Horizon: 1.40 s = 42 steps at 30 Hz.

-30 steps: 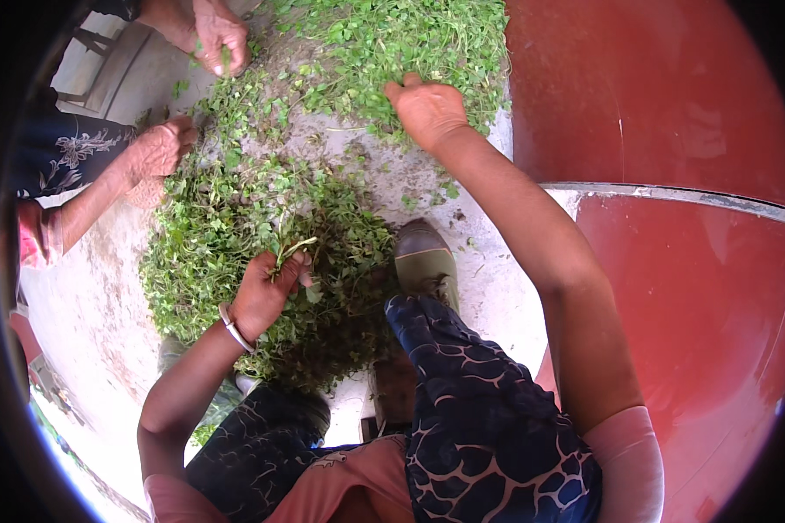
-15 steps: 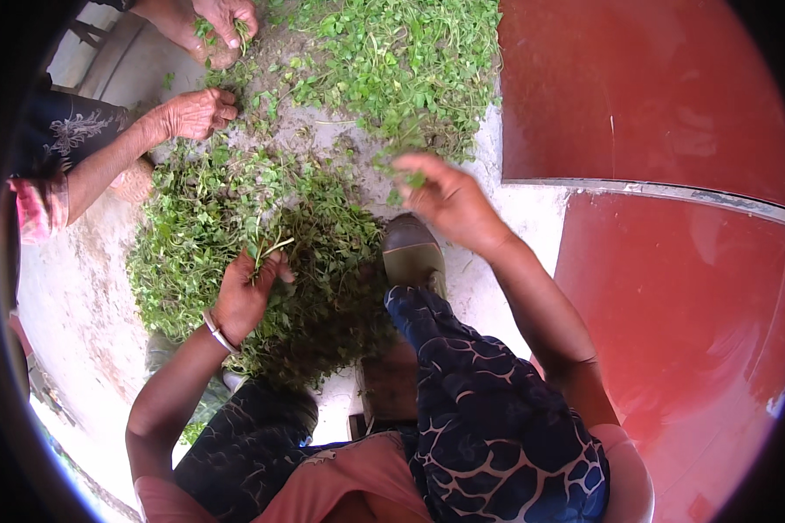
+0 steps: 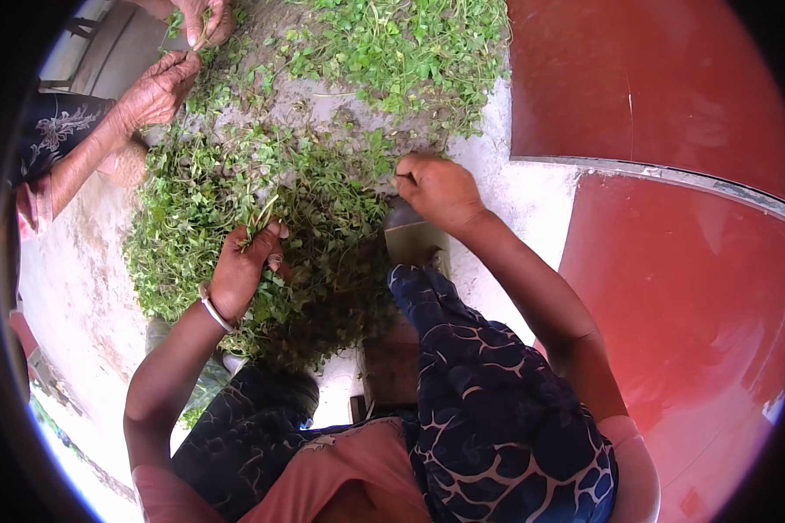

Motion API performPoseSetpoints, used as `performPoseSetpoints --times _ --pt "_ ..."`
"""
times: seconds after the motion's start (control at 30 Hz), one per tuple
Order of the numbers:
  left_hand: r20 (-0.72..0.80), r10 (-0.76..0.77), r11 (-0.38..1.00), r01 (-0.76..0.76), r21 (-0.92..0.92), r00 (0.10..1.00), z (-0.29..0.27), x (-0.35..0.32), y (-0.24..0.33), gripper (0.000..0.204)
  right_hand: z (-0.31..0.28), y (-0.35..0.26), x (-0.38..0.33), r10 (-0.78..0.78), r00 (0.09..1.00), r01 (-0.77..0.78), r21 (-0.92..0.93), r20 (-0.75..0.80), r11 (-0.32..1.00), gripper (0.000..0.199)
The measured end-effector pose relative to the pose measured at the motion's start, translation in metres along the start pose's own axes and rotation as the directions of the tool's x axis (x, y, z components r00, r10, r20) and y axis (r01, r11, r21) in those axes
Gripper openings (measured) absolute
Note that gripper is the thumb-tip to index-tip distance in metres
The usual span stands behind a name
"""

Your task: The person sits on the floor and sorts through a large pile of green leafy vegetables, picking up stems and separating leaves by hand. They place the sorted leaves into a clear plastic bag and continue processing the pile.

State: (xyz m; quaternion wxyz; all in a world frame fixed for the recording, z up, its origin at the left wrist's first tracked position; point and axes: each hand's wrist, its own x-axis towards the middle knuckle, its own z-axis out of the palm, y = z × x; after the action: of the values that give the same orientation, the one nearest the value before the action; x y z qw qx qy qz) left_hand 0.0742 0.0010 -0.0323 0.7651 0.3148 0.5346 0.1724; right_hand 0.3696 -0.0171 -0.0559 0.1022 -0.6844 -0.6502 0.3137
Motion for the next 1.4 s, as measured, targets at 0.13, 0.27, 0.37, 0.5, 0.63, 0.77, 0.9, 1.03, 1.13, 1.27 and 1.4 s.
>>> performPoseSetpoints --times 0.13,0.27,0.37,0.5,0.63,0.77,0.9,1.03,1.13,1.27,1.4 --pt "-0.051 -0.008 1.0 0.008 0.008 0.999 0.004 -0.003 -0.001 0.022 0.029 -0.01 0.002 -0.06 0.995 0.05 -0.117 -0.077 0.992 0.02" --pt "-0.057 -0.029 1.0 0.028 -0.005 0.998 0.005 -0.006 0.0 0.021 0.038 -0.013 0.01 -0.075 0.994 0.059 -0.182 -0.077 0.981 0.021" --pt "-0.053 -0.028 1.0 0.028 -0.007 0.998 0.003 -0.007 0.0 0.021 0.036 -0.017 0.008 -0.135 0.984 0.113 -0.18 -0.118 0.977 0.016" --pt "-0.066 -0.032 0.999 0.031 -0.018 0.997 -0.001 -0.009 -0.003 0.02 0.031 -0.027 -0.001 -0.21 0.94 0.147 -0.237 -0.268 0.96 0.009" --pt "-0.04 -0.022 1.0 0.022 0.013 0.999 -0.002 -0.005 -0.009 0.019 0.036 -0.026 0.0 -0.357 0.911 0.278 -0.335 -0.204 0.9 0.011" --pt "-0.057 -0.028 0.999 0.027 -0.019 0.998 0.005 -0.005 -0.007 0.018 0.052 -0.022 0.01 -0.387 0.913 0.307 -0.406 -0.13 0.861 0.012" --pt "-0.049 -0.052 0.997 0.05 -0.054 0.997 0.006 -0.005 -0.004 0.017 0.032 -0.033 0.009 -0.294 0.941 0.263 -0.187 -0.165 0.946 0.006" --pt "-0.042 -0.033 0.999 0.031 -0.044 0.999 0.002 -0.007 -0.006 0.017 -0.03 -0.052 0.013 0.085 0.985 -0.166 0.657 0.153 0.735 0.019" --pt "-0.067 -0.029 0.999 0.026 -0.038 0.997 0.012 -0.006 0.008 0.017 -0.038 -0.013 0.023 0.053 0.997 -0.023 0.46 -0.053 0.888 0.031" --pt "-0.026 0.063 0.998 -0.063 -0.011 0.998 0.015 -0.009 0.025 0.016 -0.06 -0.049 0.013 0.111 0.984 -0.173 0.604 0.139 0.778 0.034" --pt "-0.049 0.056 0.988 -0.062 -0.14 0.997 0.028 -0.007 0.048 0.014 -0.052 -0.052 0.012 0.043 0.97 -0.203 0.696 0.239 0.688 0.03"
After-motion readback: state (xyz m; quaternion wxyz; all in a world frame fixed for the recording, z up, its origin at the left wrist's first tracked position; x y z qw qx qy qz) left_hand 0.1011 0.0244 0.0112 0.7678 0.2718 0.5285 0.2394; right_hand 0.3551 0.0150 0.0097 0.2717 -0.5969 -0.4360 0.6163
